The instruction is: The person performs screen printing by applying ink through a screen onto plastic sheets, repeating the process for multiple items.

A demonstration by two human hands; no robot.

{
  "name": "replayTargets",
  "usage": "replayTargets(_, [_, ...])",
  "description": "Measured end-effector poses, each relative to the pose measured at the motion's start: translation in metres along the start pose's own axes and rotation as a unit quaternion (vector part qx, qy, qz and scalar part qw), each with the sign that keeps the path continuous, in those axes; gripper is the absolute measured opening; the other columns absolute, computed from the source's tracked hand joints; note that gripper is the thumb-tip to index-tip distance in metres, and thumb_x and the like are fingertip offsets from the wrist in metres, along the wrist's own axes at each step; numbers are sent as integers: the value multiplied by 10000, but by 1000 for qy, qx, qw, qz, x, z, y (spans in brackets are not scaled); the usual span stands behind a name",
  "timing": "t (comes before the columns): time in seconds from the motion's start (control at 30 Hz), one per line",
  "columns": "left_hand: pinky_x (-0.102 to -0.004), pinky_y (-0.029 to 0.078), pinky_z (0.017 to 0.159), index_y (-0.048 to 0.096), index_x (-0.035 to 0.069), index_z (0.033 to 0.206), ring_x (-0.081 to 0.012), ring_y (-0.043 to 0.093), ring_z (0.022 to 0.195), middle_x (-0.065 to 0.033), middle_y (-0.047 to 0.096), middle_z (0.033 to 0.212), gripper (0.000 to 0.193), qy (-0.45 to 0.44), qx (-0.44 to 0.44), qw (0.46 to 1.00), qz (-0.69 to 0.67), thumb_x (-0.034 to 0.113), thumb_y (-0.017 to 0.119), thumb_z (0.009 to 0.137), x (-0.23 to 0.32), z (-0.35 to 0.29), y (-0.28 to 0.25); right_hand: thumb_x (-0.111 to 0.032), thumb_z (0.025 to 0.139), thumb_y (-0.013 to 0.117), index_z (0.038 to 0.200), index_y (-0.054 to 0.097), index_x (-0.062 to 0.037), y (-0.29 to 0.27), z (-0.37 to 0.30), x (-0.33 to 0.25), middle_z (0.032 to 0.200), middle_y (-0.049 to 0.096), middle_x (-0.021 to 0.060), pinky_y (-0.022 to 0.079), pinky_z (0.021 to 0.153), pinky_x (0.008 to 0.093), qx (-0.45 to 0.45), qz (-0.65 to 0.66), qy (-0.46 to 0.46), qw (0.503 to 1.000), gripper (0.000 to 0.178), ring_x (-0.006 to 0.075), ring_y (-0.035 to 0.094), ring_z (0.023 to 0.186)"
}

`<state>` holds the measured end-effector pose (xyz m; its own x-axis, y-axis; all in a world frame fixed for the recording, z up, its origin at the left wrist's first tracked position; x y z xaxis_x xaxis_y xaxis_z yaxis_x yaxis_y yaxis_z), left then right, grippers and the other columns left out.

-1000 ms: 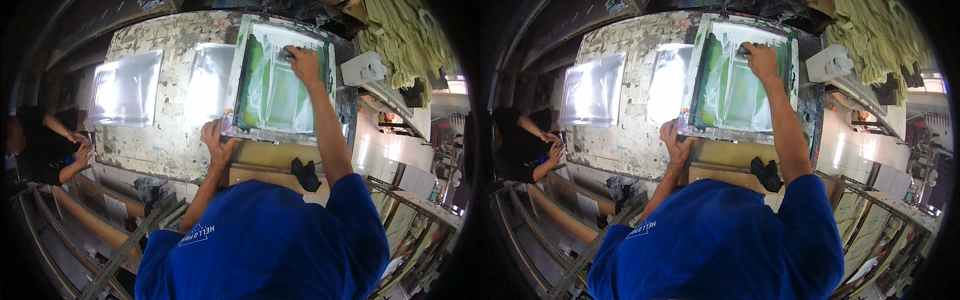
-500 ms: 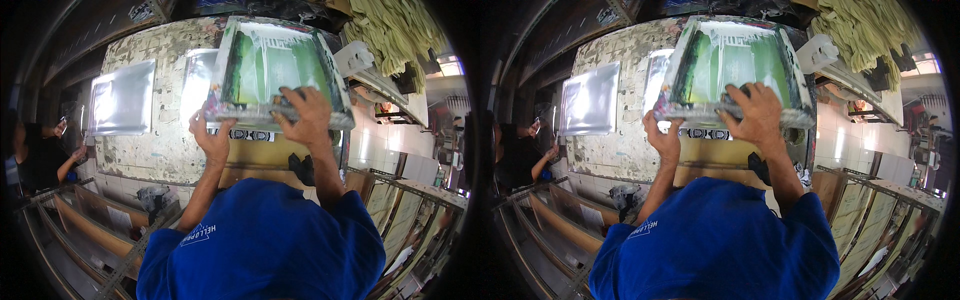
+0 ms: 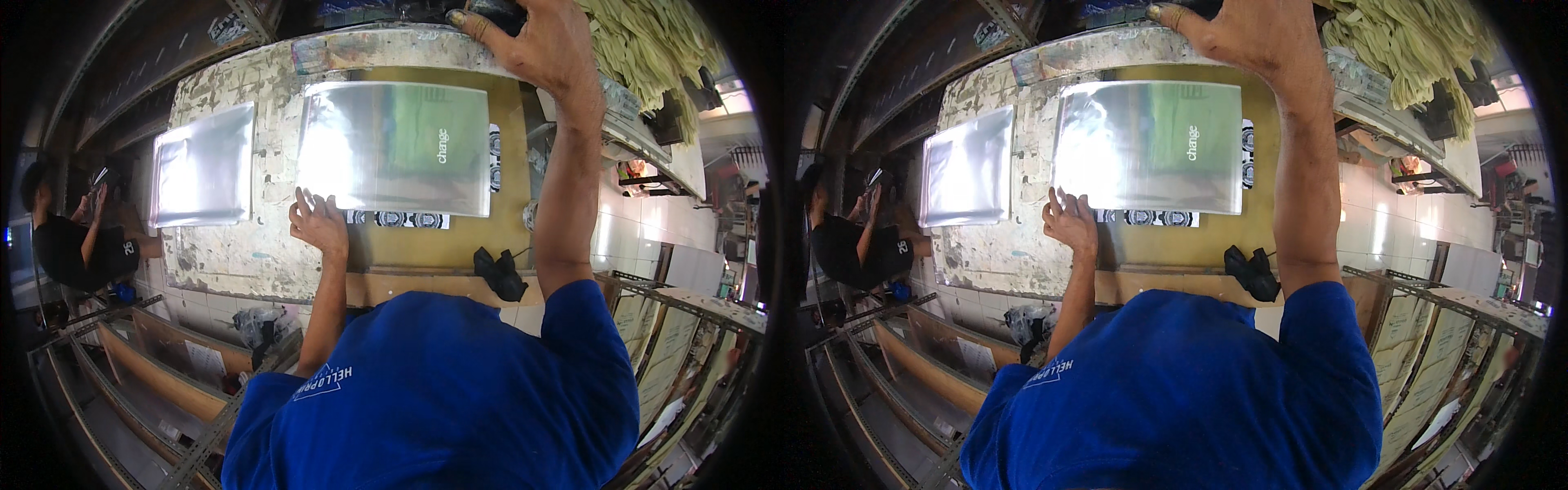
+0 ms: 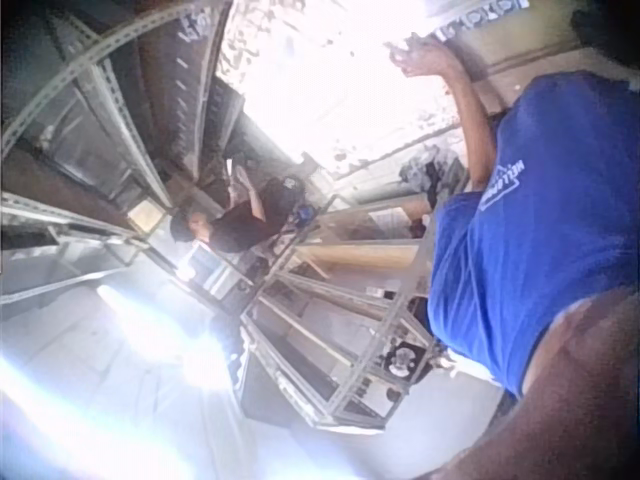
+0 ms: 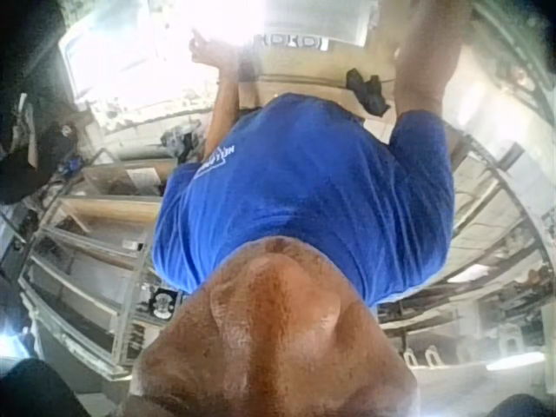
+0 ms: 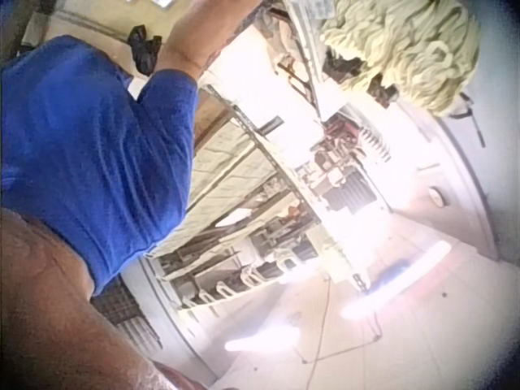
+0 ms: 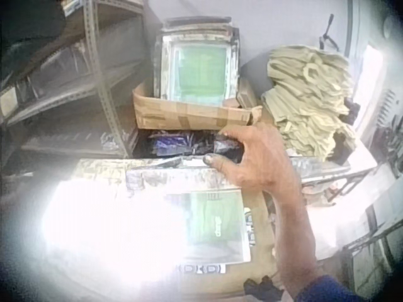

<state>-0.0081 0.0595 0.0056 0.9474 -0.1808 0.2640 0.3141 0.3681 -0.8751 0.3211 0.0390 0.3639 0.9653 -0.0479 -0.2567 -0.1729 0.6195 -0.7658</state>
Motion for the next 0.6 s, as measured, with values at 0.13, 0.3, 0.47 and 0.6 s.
replayTargets(0.13, [-503,388,953,766,74,915,-343,528,1197,-88,603,1418,173,1,50,998,-36,232,704,882,-2,4,1,-315,737,823,1038,755,40,2,4,1,947,757,211,554,826,410,0,16,-18,1000,471,356,719,880])
replayTargets(0.3, [-509,421,957,766,46,887,-337,573,1198,-108,631,1385,116,16,124,981,-148,155,744,855,23,34,-22,-314,740,828,1018,763,27,1,6,1,922,761,196,557,809,403,-1,27,-24,999,445,333,728,862])
replayTargets(0.47, [-469,495,987,724,-40,878,-384,622,1159,-173,651,1330,100,49,163,958,-230,58,730,858,61,87,-72,-316,739,823,1015,768,16,2,8,5,886,762,184,559,781,395,-5,44,-8,999,436,318,731,809])
replayTargets(0.6, [-454,465,1057,759,-26,968,-338,561,1282,-149,604,1407,125,22,143,948,-283,74,718,904,32,111,-81,-310,744,818,1016,771,5,-1,10,0,884,764,177,559,778,389,-35,47,15,998,418,303,730,801])
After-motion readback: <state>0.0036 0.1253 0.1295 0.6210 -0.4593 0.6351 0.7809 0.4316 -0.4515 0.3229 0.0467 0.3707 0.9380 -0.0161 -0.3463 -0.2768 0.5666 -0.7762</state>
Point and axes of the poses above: each hand's wrist, its own z-axis towards the middle knuckle, its own y-axis out of the palm, x = y × z, the point moved 1 cm from there along z, towards the middle knuckle
